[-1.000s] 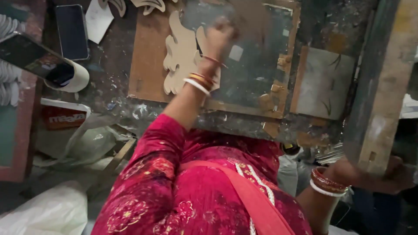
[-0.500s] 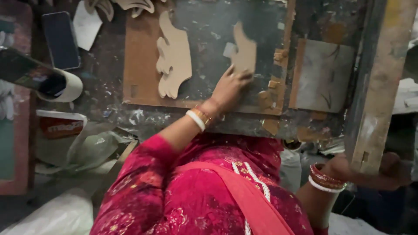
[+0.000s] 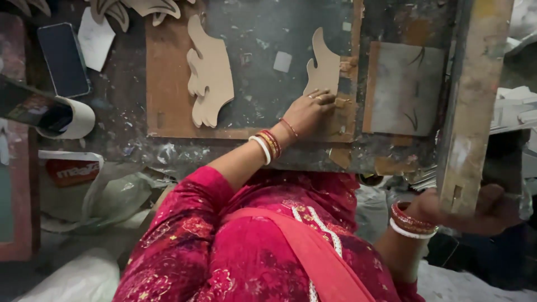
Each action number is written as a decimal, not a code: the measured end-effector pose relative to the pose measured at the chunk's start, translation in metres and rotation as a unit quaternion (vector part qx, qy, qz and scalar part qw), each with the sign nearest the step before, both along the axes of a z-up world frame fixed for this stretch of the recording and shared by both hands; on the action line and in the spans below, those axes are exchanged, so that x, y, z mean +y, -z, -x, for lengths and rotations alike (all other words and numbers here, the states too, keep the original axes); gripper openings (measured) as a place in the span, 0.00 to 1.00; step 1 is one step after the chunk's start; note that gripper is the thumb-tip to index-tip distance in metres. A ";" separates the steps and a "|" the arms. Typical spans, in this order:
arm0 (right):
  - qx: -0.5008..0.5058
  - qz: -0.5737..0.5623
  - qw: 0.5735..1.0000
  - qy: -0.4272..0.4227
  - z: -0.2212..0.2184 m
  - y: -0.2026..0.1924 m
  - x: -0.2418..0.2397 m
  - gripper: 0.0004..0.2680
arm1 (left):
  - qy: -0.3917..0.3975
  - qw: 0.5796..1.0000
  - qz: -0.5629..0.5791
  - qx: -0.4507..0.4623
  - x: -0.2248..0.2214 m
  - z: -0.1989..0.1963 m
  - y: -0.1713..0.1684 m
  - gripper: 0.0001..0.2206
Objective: Applying ink to decorative cutouts using a screen printing method.
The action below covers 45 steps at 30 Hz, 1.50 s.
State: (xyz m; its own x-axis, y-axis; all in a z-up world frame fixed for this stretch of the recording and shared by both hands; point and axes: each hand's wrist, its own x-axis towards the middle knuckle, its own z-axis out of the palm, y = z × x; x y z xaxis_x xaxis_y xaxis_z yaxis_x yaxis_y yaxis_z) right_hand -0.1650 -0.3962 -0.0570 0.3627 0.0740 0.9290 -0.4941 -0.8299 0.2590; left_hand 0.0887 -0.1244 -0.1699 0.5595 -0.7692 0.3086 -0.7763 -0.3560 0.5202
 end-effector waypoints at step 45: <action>0.258 -0.418 0.767 -0.413 -0.079 -0.026 0.179 0.10 | -0.051 0.921 0.059 0.381 0.141 0.077 -0.132 0.23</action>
